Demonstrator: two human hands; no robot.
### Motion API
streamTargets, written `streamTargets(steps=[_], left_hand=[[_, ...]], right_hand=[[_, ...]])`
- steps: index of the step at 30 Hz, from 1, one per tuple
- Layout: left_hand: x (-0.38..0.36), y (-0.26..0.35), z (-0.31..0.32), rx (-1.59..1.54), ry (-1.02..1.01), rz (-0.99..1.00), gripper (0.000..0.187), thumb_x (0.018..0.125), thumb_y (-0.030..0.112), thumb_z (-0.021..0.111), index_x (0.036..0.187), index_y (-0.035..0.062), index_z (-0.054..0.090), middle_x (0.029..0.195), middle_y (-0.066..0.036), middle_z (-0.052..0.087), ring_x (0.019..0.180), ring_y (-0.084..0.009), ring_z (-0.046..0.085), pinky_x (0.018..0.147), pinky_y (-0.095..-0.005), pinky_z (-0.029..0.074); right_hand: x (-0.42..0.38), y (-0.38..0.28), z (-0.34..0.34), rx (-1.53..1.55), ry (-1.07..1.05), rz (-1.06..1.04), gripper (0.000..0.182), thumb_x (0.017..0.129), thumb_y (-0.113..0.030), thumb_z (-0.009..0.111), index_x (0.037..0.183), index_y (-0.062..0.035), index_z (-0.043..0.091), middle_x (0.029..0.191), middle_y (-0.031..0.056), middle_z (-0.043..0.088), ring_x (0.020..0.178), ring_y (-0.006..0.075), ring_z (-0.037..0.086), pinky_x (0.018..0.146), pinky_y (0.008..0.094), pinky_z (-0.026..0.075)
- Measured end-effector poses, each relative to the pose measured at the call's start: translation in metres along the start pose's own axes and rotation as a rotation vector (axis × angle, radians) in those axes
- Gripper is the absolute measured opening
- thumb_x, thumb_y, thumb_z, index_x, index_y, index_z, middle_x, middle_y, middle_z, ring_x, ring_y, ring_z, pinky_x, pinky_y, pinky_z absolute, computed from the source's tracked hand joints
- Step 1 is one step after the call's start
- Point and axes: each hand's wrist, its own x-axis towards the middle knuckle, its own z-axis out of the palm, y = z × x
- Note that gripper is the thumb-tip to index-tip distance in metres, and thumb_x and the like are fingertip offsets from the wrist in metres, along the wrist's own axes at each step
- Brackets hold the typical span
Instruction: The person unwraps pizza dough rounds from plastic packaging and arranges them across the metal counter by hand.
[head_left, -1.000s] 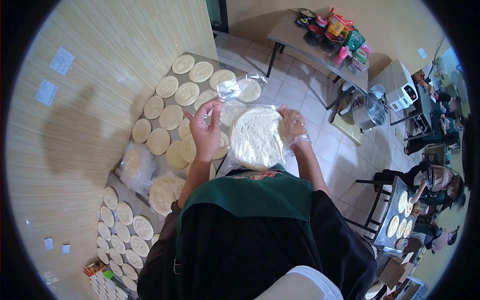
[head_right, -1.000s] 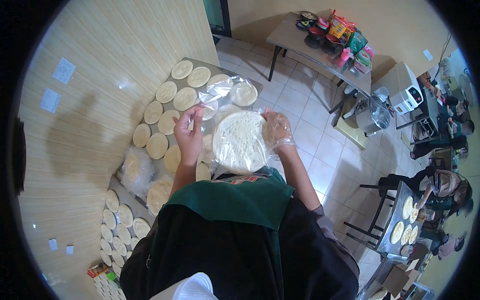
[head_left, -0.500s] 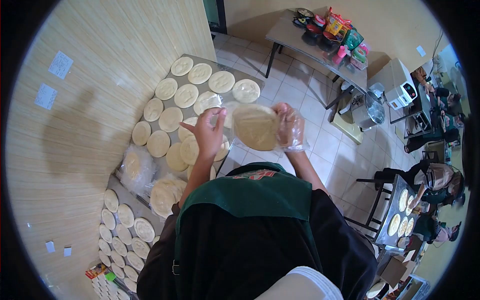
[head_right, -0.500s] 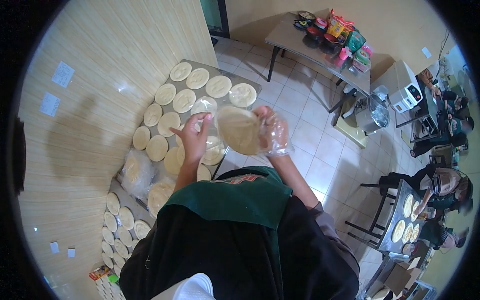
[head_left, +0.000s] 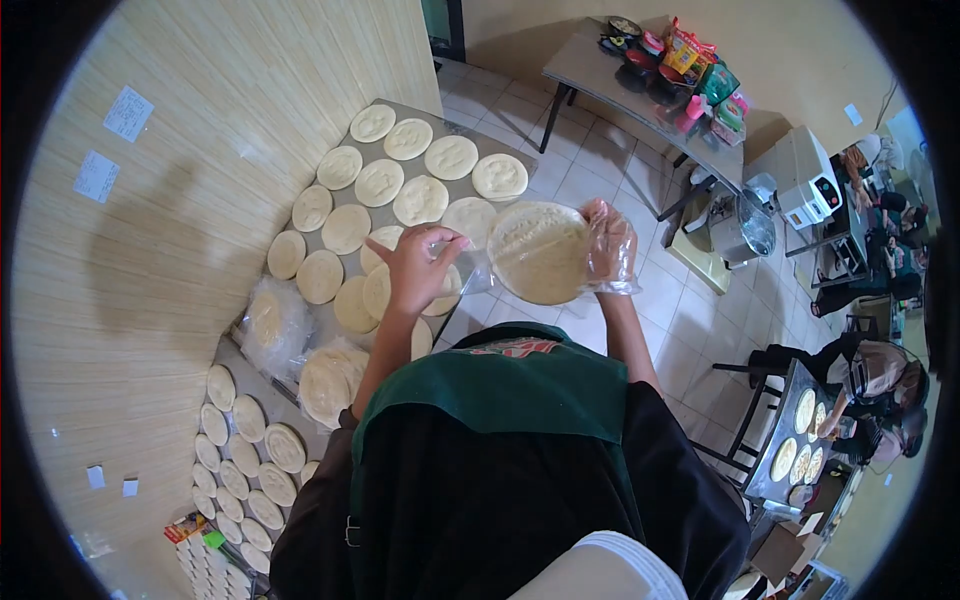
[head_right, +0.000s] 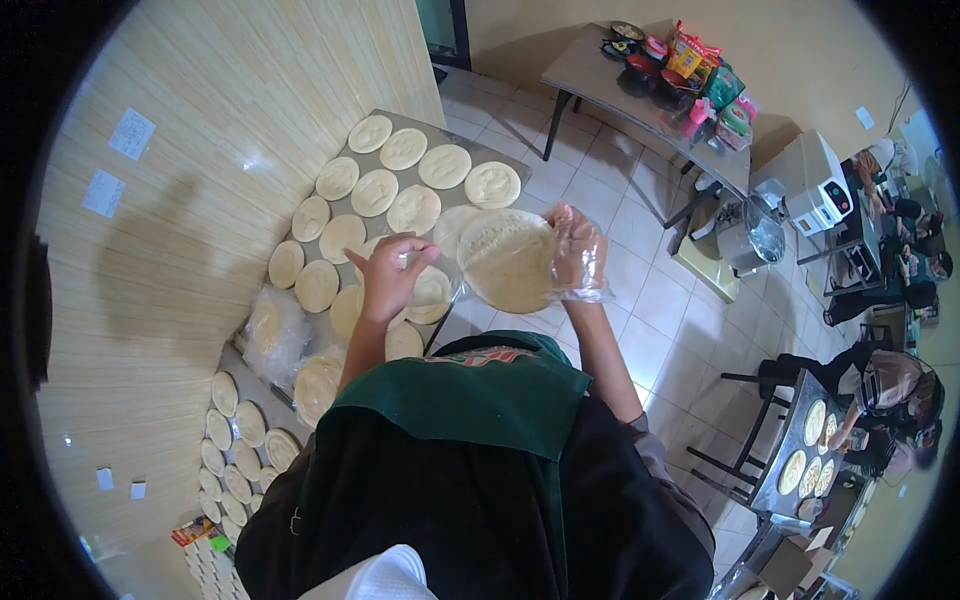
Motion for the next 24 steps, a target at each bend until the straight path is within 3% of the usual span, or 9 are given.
streamTargets(steps=[1,4,7,10,14,15,18,24], left_hand=[[0.0,-0.003,-0.004,0.01,-0.026,0.039,0.026,0.087,0.039,0.065,0.085,0.014,0.073,0.093,-0.001,0.07,0.101,-0.0222,0.062,0.1,-0.0699,-0.016],[0.003,-0.002,-0.011,-0.137,-0.159,-0.131,0.028,0.084,0.041,0.067,0.082,0.0135,0.072,0.094,-0.001,0.069,0.102,-0.0214,0.061,0.1,-0.0698,-0.016],[-0.011,0.022,-0.002,0.172,-0.058,-0.002,0.029,0.082,0.041,0.069,0.08,0.0128,0.072,0.091,0.0,0.069,0.1,-0.0212,0.061,0.1,-0.0698,-0.016],[-0.01,0.006,0.011,0.124,-0.02,0.001,0.027,0.081,0.04,0.07,0.078,0.0134,0.071,0.09,0.0,0.069,0.1,-0.0203,0.061,0.101,-0.0693,-0.016],[-0.008,0.006,-0.014,0.075,-0.134,0.097,0.021,0.081,0.034,0.071,0.078,0.0131,0.069,0.091,0.002,0.068,0.102,-0.0187,0.059,0.102,-0.0668,-0.018],[-0.008,0.011,-0.021,0.068,-0.167,0.138,0.02,0.081,0.032,0.071,0.078,0.013,0.068,0.091,0.002,0.068,0.102,-0.0182,0.059,0.103,-0.0662,-0.018],[-0.007,0.012,-0.022,-0.045,-0.211,0.164,0.018,0.081,0.032,0.07,0.078,0.0144,0.068,0.089,0.003,0.067,0.101,-0.0177,0.059,0.102,-0.0678,-0.018],[-0.009,0.017,-0.012,0.005,-0.104,0.14,0.022,0.083,0.035,0.068,0.075,0.0146,0.068,0.086,0.003,0.066,0.099,-0.0188,0.06,0.102,-0.069,-0.017]], right_hand=[[0.001,0.002,-0.003,0.02,-0.025,0.062,0.047,0.101,-0.037,0.042,0.078,-0.0022,0.064,0.065,0.0104,0.058,0.058,0.0185,0.051,0.058,0.0334,0.044],[0.002,0.005,-0.002,0.022,0.053,0.091,0.049,0.101,-0.039,0.042,0.077,-0.0022,0.063,0.064,0.0096,0.057,0.059,0.0171,0.05,0.059,0.0332,0.044],[0.004,0.006,-0.004,-0.039,0.038,0.055,0.048,0.102,-0.038,0.041,0.077,-0.0021,0.061,0.065,0.0105,0.057,0.059,0.0183,0.049,0.059,0.034,0.044],[0.01,0.008,-0.007,-0.043,0.034,0.029,0.048,0.102,-0.037,0.04,0.076,-0.0019,0.06,0.064,0.0109,0.057,0.059,0.0196,0.048,0.059,0.0354,0.043],[0.023,0.042,-0.017,-0.003,-0.069,0.008,0.048,0.101,-0.038,0.041,0.073,-0.002,0.055,0.061,0.0099,0.051,0.058,0.0182,0.044,0.056,0.0361,0.04],[0.022,0.042,-0.018,0.003,-0.064,0.028,0.049,0.1,-0.041,0.044,0.07,-0.0034,0.053,0.06,0.0042,0.047,0.058,0.0135,0.041,0.053,0.0332,0.037],[0.017,0.04,-0.012,0.438,-0.066,0.304,0.047,0.099,-0.042,0.049,0.069,-0.0054,0.053,0.062,-0.0016,0.046,0.06,0.0096,0.04,0.052,0.0294,0.034],[0.017,0.03,-0.014,0.36,-0.022,0.375,0.044,0.099,-0.041,0.05,0.071,-0.0066,0.054,0.065,-0.0041,0.047,0.061,0.0085,0.04,0.053,0.0275,0.034]])
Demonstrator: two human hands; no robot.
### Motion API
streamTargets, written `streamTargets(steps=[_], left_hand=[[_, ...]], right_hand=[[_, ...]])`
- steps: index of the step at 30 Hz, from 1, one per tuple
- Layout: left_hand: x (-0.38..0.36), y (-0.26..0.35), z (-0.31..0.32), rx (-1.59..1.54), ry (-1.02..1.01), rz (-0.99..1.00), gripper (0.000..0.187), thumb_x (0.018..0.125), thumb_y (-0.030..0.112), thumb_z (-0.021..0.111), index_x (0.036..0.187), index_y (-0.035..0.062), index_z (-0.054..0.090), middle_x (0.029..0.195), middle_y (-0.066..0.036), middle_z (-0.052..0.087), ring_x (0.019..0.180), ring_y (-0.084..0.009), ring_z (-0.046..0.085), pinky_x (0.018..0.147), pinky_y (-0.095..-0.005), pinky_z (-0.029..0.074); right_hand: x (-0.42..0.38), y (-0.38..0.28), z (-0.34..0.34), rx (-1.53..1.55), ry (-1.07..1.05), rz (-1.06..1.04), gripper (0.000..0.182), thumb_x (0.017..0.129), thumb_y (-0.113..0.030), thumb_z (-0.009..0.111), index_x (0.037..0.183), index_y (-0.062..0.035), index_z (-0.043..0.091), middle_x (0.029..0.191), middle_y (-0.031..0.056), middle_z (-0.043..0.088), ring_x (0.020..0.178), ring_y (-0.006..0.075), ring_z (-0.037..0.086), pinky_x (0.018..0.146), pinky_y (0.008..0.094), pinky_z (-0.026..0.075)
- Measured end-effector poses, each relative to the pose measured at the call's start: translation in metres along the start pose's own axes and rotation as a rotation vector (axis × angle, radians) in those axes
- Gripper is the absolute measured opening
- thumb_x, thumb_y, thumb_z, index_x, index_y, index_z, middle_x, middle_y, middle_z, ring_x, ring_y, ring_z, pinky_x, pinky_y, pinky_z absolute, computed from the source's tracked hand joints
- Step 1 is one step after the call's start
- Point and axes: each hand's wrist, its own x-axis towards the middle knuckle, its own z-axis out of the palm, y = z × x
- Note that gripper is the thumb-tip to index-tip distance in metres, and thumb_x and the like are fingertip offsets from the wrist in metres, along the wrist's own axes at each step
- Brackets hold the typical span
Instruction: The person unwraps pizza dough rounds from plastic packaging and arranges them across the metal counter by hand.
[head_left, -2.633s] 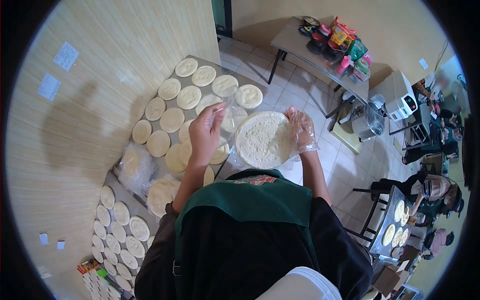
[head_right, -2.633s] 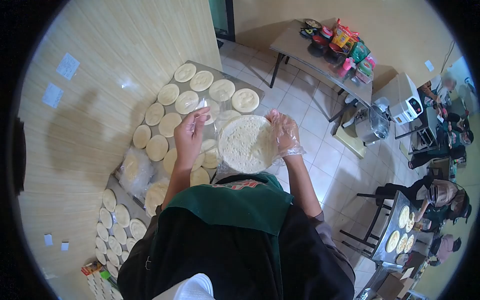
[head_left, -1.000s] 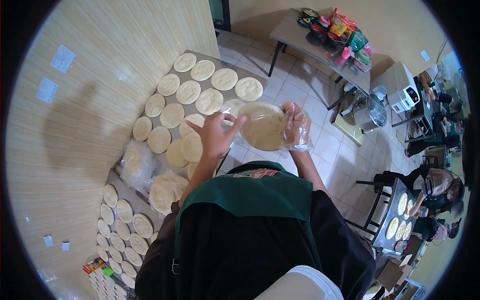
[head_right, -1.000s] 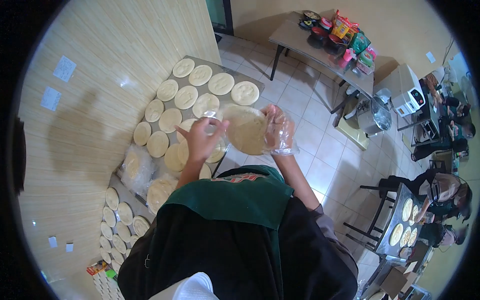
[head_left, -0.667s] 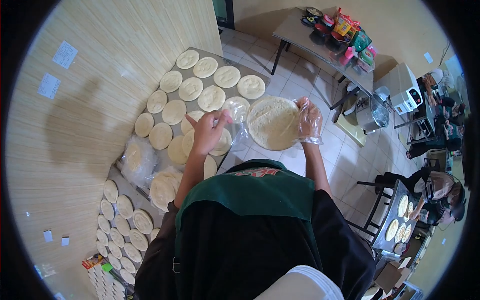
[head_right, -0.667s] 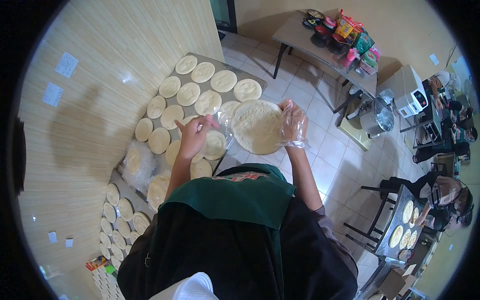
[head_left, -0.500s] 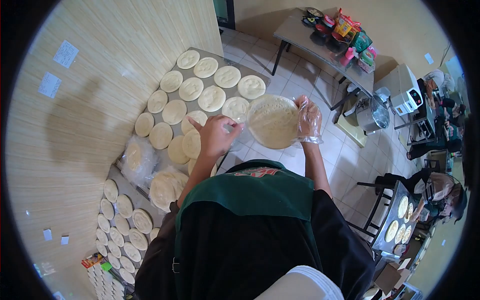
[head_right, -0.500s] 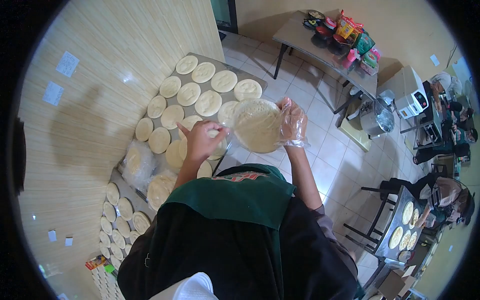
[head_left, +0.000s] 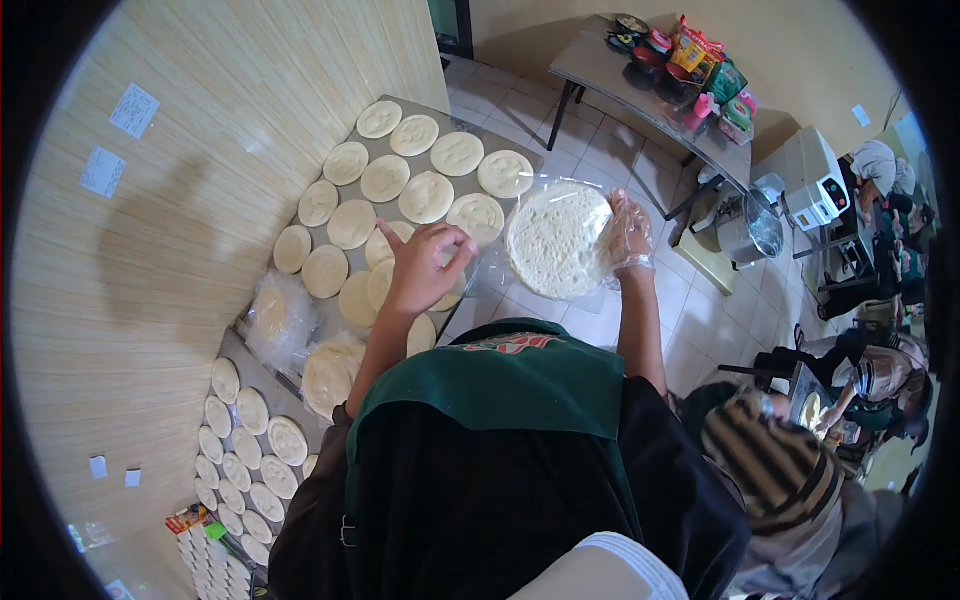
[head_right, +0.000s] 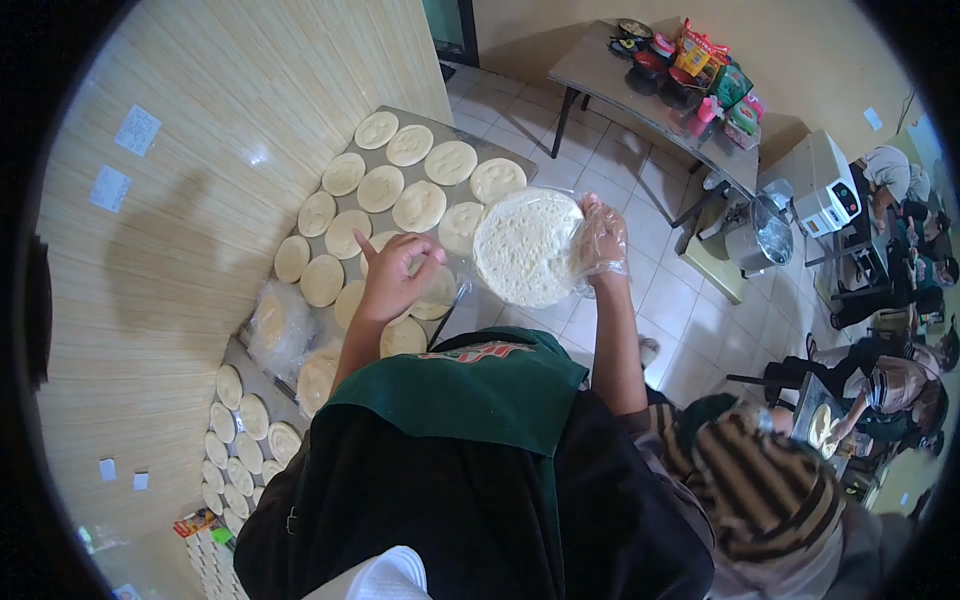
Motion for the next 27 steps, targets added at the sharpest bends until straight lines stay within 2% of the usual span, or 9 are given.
streamTargets(steps=[4,10,13,15,18,21,24,25,27], left_hand=[[-0.003,0.026,0.009,0.133,-0.017,-0.178,0.023,0.083,0.035,0.068,0.075,0.0133,0.068,0.087,0.002,0.066,0.1,-0.0185,0.06,0.103,-0.0667,-0.017],[-0.002,-0.017,-0.008,0.276,0.028,0.009,0.022,0.083,0.04,0.067,0.079,0.0187,0.071,0.09,0.004,0.066,0.101,-0.0187,0.059,0.1,-0.0711,-0.017],[0.003,-0.018,-0.015,-0.065,-0.024,-0.064,0.024,0.084,0.04,0.067,0.087,0.0173,0.073,0.095,0.004,0.067,0.104,-0.0185,0.059,0.101,-0.0684,-0.017],[0.004,0.001,-0.014,-0.13,-0.081,-0.031,0.023,0.091,0.034,0.061,0.093,0.0139,0.072,0.101,0.001,0.068,0.111,-0.0183,0.058,0.102,-0.0629,-0.022],[0.004,0.013,0.001,-0.133,-0.064,-0.02,0.028,0.093,0.036,0.058,0.093,0.0128,0.073,0.1,0.001,0.068,0.108,-0.0185,0.059,0.102,-0.063,-0.021],[0.008,0.018,0.003,-0.123,0.021,-0.08,0.029,0.092,0.035,0.058,0.083,0.0112,0.072,0.086,-0.002,0.067,0.092,-0.0222,0.062,0.103,-0.0671,-0.013],[0.005,0.017,0.012,-0.038,0.09,-0.083,0.03,0.09,0.034,0.058,0.078,0.0106,0.071,0.078,-0.003,0.065,0.083,-0.0243,0.063,0.103,-0.0706,-0.006],[0.004,0.015,0.016,-0.013,0.107,-0.083,0.03,0.09,0.034,0.058,0.077,0.0106,0.071,0.076,-0.003,0.065,0.082,-0.0244,0.063,0.103,-0.0714,-0.005],[0.003,0.006,0.025,0.168,0.093,-0.123,0.027,0.088,0.031,0.058,0.074,0.0115,0.069,0.075,-0.003,0.064,0.082,-0.0239,0.062,0.103,-0.0724,-0.005]], right_hand=[[0.006,0.006,0.002,-0.026,0.028,-0.075,0.046,0.1,-0.041,0.048,0.072,-0.0045,0.056,0.065,-0.0023,0.048,0.062,0.0098,0.039,0.055,0.0287,0.035],[0.022,0.021,-0.01,-0.058,0.01,-0.111,0.05,0.099,-0.045,0.045,0.079,-0.0014,0.058,0.069,0.0025,0.053,0.067,0.0146,0.044,0.06,0.0347,0.04],[0.016,0.0,-0.013,-0.118,0.011,0.056,0.054,0.097,-0.051,0.045,0.092,0.0006,0.06,0.078,0.0086,0.058,0.074,0.0196,0.051,0.071,0.0364,0.044],[0.023,0.033,-0.008,-0.316,-0.06,-0.273,0.055,0.097,-0.052,0.044,0.097,0.0012,0.06,0.082,0.0107,0.061,0.076,0.0209,0.053,0.074,0.0368,0.045],[0.021,0.05,0.01,-0.385,-0.13,-0.269,0.056,0.098,-0.051,0.042,0.101,0.0008,0.062,0.085,0.0127,0.063,0.079,0.0209,0.054,0.074,0.0385,0.045],[0.004,0.006,0.026,-0.265,-0.239,0.018,0.052,0.098,-0.047,0.045,0.097,0.0017,0.063,0.081,0.0114,0.063,0.075,0.0193,0.052,0.07,0.0383,0.045],[0.013,0.092,0.045,-0.077,-0.21,-0.11,0.042,0.098,-0.039,0.051,0.097,0.0011,0.063,0.081,0.0127,0.064,0.075,0.021,0.057,0.07,0.0374,0.047],[0.011,0.122,0.056,-0.268,0.03,-0.412,0.034,0.096,-0.031,0.055,0.096,0.0011,0.063,0.092,0.0176,0.065,0.082,0.0281,0.062,0.078,0.0409,0.048],[-0.028,0.093,0.062,-0.388,0.08,-0.469,0.03,0.094,-0.03,0.057,0.097,-0.0017,0.065,0.107,0.0221,0.062,0.096,0.0347,0.061,0.085,0.0436,0.047]])
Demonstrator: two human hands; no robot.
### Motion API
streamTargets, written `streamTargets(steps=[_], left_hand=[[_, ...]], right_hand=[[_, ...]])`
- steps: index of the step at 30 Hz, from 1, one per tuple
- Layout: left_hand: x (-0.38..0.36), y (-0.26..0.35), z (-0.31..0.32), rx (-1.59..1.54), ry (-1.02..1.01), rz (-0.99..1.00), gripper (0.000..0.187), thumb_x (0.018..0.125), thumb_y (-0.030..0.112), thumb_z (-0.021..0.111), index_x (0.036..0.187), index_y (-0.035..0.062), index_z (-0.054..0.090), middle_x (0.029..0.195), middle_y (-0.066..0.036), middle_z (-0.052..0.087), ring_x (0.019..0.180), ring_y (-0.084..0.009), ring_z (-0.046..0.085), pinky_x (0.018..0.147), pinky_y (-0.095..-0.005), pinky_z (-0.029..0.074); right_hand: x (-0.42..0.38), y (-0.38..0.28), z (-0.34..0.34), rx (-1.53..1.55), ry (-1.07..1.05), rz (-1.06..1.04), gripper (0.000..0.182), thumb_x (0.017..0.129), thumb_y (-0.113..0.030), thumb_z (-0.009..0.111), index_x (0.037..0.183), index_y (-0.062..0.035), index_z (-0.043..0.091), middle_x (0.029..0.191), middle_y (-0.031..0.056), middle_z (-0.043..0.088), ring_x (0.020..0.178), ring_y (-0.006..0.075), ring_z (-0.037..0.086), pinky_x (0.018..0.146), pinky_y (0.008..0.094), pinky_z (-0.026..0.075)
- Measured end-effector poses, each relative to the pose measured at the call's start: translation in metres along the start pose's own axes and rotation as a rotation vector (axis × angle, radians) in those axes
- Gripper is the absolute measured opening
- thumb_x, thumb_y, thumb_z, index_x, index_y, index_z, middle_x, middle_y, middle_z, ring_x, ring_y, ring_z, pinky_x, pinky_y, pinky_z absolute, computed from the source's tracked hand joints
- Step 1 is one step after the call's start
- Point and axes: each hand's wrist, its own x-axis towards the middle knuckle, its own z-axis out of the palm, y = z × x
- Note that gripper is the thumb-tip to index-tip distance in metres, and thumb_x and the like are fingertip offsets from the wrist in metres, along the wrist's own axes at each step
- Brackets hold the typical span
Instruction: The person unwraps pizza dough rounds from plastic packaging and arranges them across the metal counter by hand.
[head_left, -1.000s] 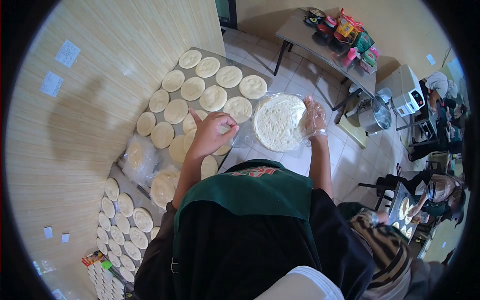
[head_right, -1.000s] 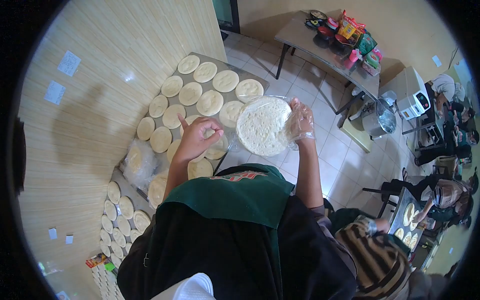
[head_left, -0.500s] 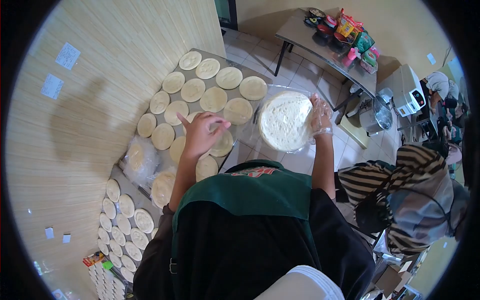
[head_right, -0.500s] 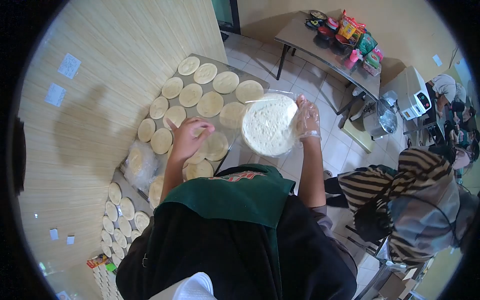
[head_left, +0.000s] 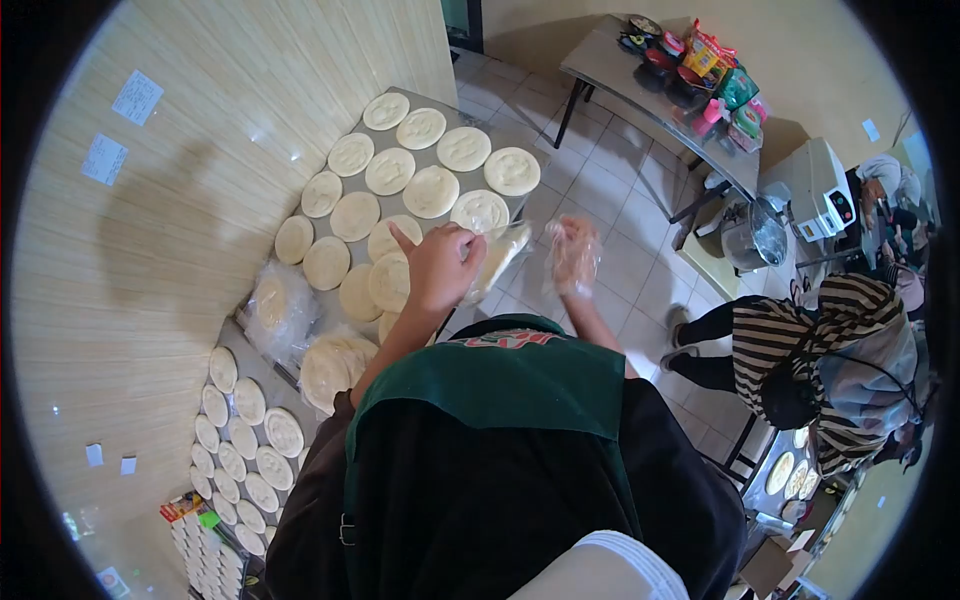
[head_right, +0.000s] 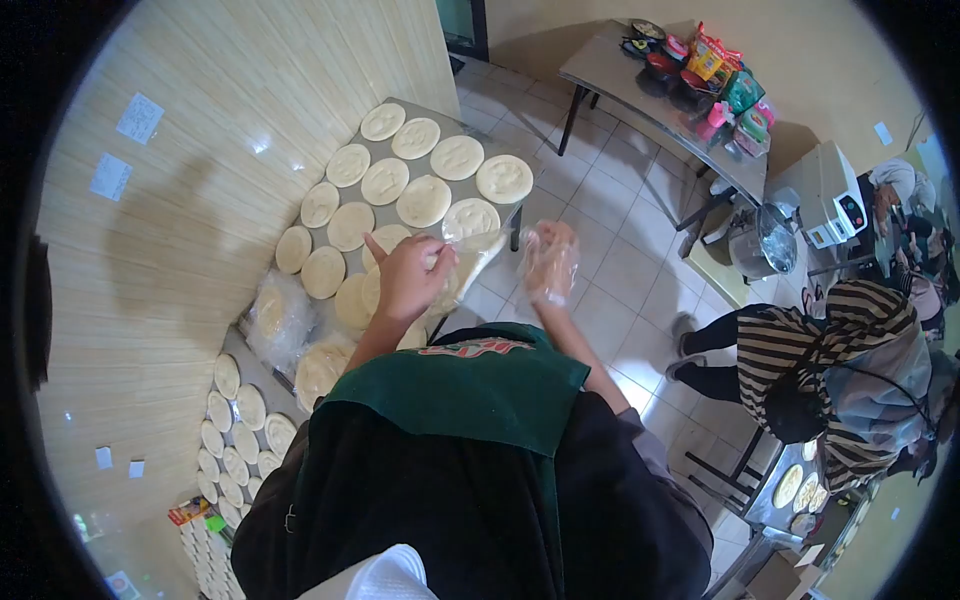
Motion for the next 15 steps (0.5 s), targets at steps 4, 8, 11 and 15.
streamTargets(steps=[4,8,11,15], left_hand=[[-0.001,-0.015,0.015,0.271,0.076,0.002,0.022,0.084,0.028,0.06,0.07,0.0129,0.068,0.075,-0.002,0.061,0.082,-0.0225,0.061,0.104,-0.0738,-0.006],[-0.002,-0.017,0.015,0.386,0.135,0.074,0.02,0.083,0.027,0.062,0.071,0.0137,0.068,0.076,-0.001,0.06,0.083,-0.0224,0.061,0.104,-0.0746,-0.005],[-0.003,-0.016,0.013,0.401,0.172,0.068,0.021,0.085,0.028,0.062,0.071,0.0136,0.067,0.076,0.0,0.06,0.084,-0.0219,0.061,0.104,-0.0735,-0.005],[-0.001,-0.018,0.01,0.38,0.185,0.042,0.018,0.083,0.028,0.063,0.072,0.0139,0.068,0.078,0.001,0.061,0.083,-0.0217,0.06,0.104,-0.0735,-0.006]], right_hand=[[-0.037,-0.025,0.003,0.116,-0.416,-0.121,0.022,0.091,-0.028,0.059,0.097,-0.0087,0.067,0.126,0.0258,0.055,0.114,0.0426,0.053,0.095,0.0463,0.043],[-0.038,-0.049,0.018,0.08,-0.714,-0.136,0.021,0.088,-0.024,0.061,0.104,-0.0126,0.068,0.135,0.0295,0.046,0.114,0.0451,0.054,0.1,0.0478,0.041],[-0.025,-0.065,0.027,-0.048,-0.665,-0.049,0.027,0.086,-0.023,0.063,0.111,-0.0121,0.067,0.136,0.0318,0.041,0.11,0.0457,0.056,0.099,0.0466,0.042],[-0.022,-0.037,0.046,-0.131,-0.446,-0.123,0.041,0.085,-0.021,0.064,0.124,-0.0108,0.056,0.132,0.0305,0.046,0.105,0.0437,0.059,0.096,0.0433,0.046]])
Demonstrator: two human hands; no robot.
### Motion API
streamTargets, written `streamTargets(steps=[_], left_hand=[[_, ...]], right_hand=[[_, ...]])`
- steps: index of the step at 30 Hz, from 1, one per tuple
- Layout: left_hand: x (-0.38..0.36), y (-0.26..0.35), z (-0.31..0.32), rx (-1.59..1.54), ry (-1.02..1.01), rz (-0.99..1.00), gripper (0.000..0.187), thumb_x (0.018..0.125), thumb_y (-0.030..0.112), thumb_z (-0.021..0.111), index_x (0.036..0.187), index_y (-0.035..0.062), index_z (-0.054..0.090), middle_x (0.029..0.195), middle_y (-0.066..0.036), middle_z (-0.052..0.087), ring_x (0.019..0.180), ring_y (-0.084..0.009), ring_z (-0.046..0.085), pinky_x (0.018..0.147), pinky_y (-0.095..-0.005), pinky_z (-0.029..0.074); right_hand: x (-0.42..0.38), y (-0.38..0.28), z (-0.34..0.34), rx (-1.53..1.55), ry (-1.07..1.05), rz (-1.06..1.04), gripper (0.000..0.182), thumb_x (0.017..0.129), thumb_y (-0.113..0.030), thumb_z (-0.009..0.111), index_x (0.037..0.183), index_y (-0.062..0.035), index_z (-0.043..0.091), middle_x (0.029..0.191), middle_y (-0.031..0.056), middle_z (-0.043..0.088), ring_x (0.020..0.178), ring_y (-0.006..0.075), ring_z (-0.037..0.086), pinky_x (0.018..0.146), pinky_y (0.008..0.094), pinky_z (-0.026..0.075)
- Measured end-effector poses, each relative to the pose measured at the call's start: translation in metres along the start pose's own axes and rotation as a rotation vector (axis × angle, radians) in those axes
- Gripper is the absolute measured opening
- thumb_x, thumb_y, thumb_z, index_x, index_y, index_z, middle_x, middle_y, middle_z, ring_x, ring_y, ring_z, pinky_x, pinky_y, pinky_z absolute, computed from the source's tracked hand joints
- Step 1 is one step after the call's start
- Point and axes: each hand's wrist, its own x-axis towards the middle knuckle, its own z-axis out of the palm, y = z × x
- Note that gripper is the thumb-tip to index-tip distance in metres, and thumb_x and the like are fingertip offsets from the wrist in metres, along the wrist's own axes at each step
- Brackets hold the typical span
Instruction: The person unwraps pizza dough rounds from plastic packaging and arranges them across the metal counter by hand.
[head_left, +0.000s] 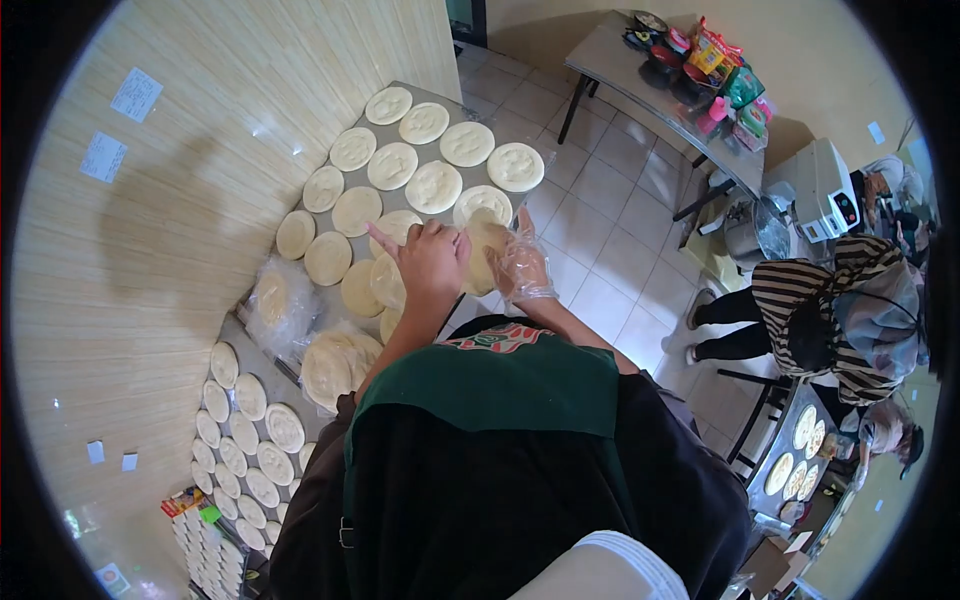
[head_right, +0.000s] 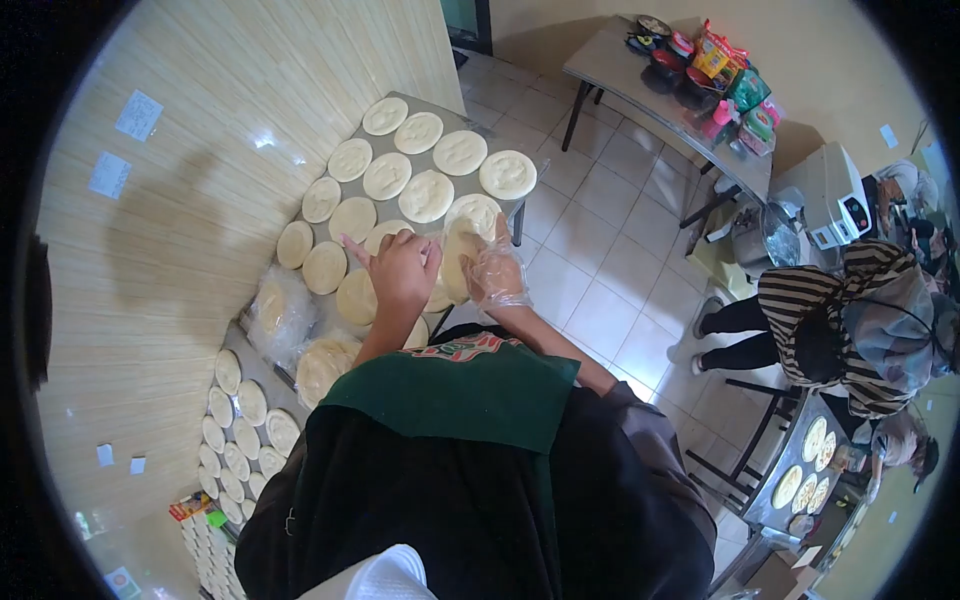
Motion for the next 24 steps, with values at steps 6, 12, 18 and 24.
streamTargets(steps=[6,12,18,24], left_hand=[[-0.003,0.002,-0.017,-0.273,-0.099,-0.016,0.019,0.083,0.03,0.068,0.084,0.011,0.07,0.088,-0.002,0.064,0.084,-0.0206,0.062,0.106,-0.0656,0.011],[-0.003,-0.061,-0.012,-0.594,-0.007,-0.193,0.024,0.086,0.022,0.069,0.097,-0.0003,0.068,0.094,-0.013,0.065,0.08,-0.0208,0.067,0.069,-0.0285,0.051],[-0.007,-0.041,-0.002,-1.252,-0.064,-0.387,0.028,0.096,0.026,0.059,0.091,0.0,0.067,0.077,-0.004,0.062,0.072,-0.0102,0.059,0.065,-0.0258,0.046],[-0.031,-0.025,-0.007,-1.234,0.065,-0.622,0.039,0.102,0.031,0.047,0.083,0.002,0.065,0.073,0.002,0.06,0.065,-0.0022,0.046,0.058,-0.0195,0.038]], right_hand=[[0.013,0.037,0.025,0.567,0.107,0.129,0.058,0.078,-0.002,0.065,0.132,0.0016,0.044,0.121,0.0178,0.058,0.108,0.028,0.059,0.093,0.0364,0.049],[0.024,0.069,-0.084,0.311,0.126,0.344,0.048,0.078,-0.003,0.065,0.124,0.001,0.051,0.112,0.0114,0.062,0.098,0.0196,0.062,0.088,0.0312,0.05],[0.028,0.0,-0.102,0.808,-0.215,0.287,0.048,0.08,-0.017,0.075,0.119,0.0007,0.056,0.103,0.0091,0.066,0.087,0.0169,0.064,0.077,0.0322,0.053],[0.023,-0.008,-0.057,0.772,-0.732,0.441,0.058,0.077,-0.033,0.079,0.12,0.0011,0.059,0.102,0.0089,0.067,0.083,0.0154,0.062,0.068,0.0308,0.052]])
